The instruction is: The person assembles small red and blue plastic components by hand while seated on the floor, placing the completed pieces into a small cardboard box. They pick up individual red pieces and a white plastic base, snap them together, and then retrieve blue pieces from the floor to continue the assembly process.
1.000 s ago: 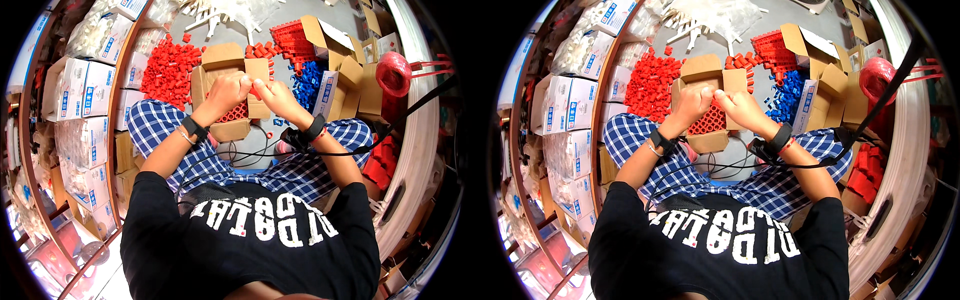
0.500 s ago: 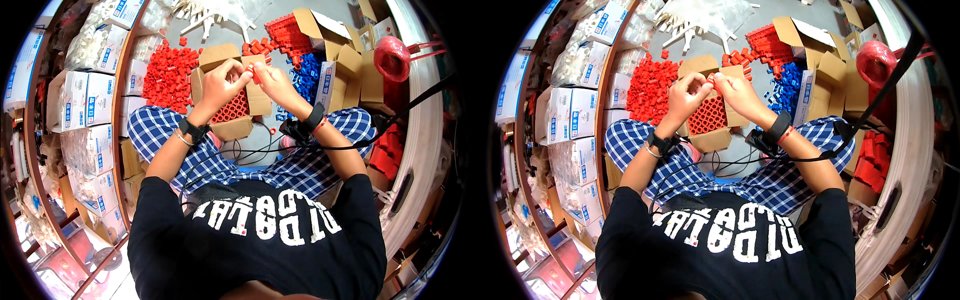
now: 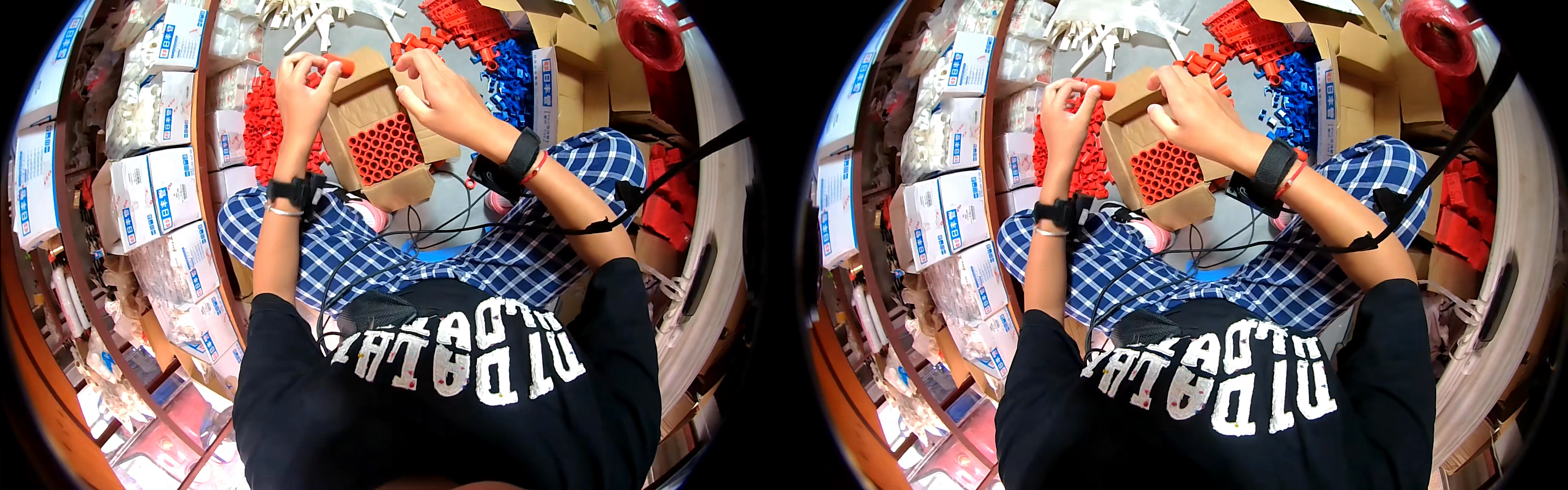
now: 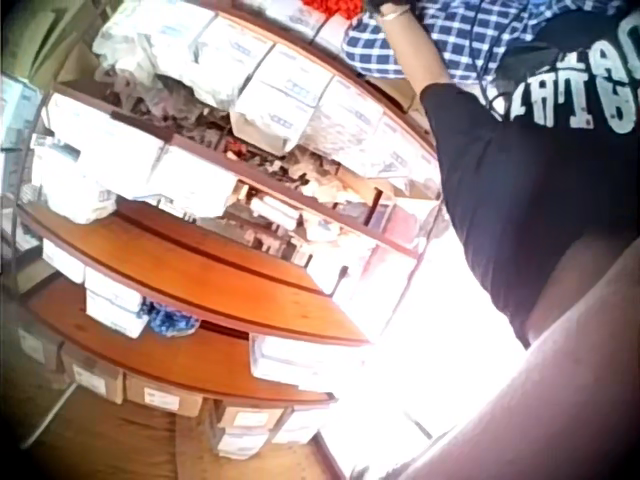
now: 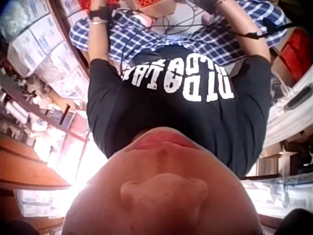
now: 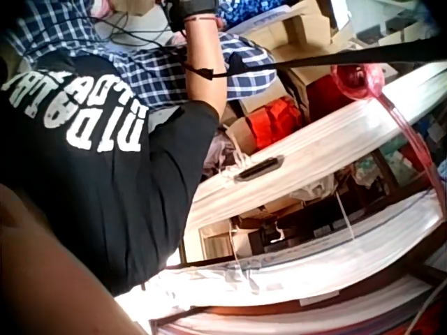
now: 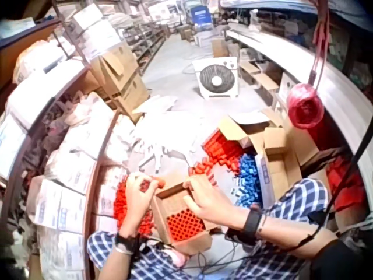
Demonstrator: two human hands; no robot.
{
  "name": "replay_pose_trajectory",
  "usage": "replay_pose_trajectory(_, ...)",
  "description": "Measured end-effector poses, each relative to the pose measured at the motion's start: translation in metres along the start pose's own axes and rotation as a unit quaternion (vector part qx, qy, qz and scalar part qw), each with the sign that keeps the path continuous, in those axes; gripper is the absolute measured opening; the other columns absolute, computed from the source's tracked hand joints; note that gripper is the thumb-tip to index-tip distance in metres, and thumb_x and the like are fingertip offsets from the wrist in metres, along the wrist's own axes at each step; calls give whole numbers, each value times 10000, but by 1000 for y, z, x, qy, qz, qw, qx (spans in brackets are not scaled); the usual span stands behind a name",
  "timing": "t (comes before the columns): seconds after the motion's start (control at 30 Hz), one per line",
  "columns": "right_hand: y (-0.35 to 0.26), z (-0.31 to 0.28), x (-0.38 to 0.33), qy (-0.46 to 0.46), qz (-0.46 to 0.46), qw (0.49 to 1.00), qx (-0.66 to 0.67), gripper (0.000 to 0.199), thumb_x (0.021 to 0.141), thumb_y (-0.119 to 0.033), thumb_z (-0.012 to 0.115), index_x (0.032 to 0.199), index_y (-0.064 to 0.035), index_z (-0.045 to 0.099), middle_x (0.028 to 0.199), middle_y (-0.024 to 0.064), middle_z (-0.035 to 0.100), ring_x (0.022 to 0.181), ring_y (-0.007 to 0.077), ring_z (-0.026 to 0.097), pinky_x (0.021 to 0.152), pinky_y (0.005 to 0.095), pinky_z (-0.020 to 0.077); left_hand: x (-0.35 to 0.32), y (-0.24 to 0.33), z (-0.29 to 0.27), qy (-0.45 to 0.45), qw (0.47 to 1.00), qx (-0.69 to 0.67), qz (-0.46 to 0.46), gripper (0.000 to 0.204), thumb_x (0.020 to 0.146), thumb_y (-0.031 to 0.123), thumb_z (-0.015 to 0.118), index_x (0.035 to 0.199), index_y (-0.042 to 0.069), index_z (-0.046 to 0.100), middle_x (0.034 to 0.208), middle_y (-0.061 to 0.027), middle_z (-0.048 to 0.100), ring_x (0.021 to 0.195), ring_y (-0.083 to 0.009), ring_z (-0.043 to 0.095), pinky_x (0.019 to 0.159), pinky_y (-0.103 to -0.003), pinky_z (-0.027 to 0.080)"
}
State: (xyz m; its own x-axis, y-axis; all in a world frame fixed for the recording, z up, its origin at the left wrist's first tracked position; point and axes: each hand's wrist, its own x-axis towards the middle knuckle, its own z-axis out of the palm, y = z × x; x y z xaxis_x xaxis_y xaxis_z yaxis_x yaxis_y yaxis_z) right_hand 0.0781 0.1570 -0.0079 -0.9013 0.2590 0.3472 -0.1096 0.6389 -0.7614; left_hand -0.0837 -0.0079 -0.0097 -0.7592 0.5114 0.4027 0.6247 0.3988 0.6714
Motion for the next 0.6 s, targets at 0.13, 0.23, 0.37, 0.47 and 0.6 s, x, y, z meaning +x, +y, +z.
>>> replay_pose_trajectory(0.13,-4,-8,2,5,-65,997,-47,211,822,-136,570,995,-57,477,904,114,540,750,277,583,640,376,476,-10,-57,38,-112,989,89,-28,191,759,203,671,771,25,603,775,-155,597,727,-302,602,648,-384,474)
replay_pose_trajectory(0.23,-4,-12,5,-26,-115,989,-85,152,786,-92,567,908,-44,490,843,105,533,750,275,586,621,367,473,-33,-118,70,-151,976,141,-68,189,741,180,666,748,15,573,762,-171,593,703,-333,595,646,-415,473)
replay_pose_trajectory(0.37,-3,-7,3,-97,-182,967,-149,118,750,-61,559,850,-61,496,800,72,529,736,223,608,587,331,485,-80,-185,91,-114,963,225,-100,284,673,144,710,874,36,541,870,-164,602,834,-364,548,743,-433,434)
replay_pose_trajectory(0.47,3,-10,-4,-146,-192,953,-183,126,746,-84,563,861,-80,512,766,50,562,737,198,622,591,304,499,-91,-191,110,-186,962,139,-147,208,726,69,635,913,57,544,954,-157,587,926,-368,559,782,-460,441)
replay_pose_trajectory(0.6,2,0,-10,-180,-198,950,-163,142,718,-86,580,837,-81,504,742,37,554,730,197,606,580,305,495,-99,-209,119,-231,950,189,-89,202,735,0,572,922,75,558,984,-148,580,935,-361,568,775,-457,457)
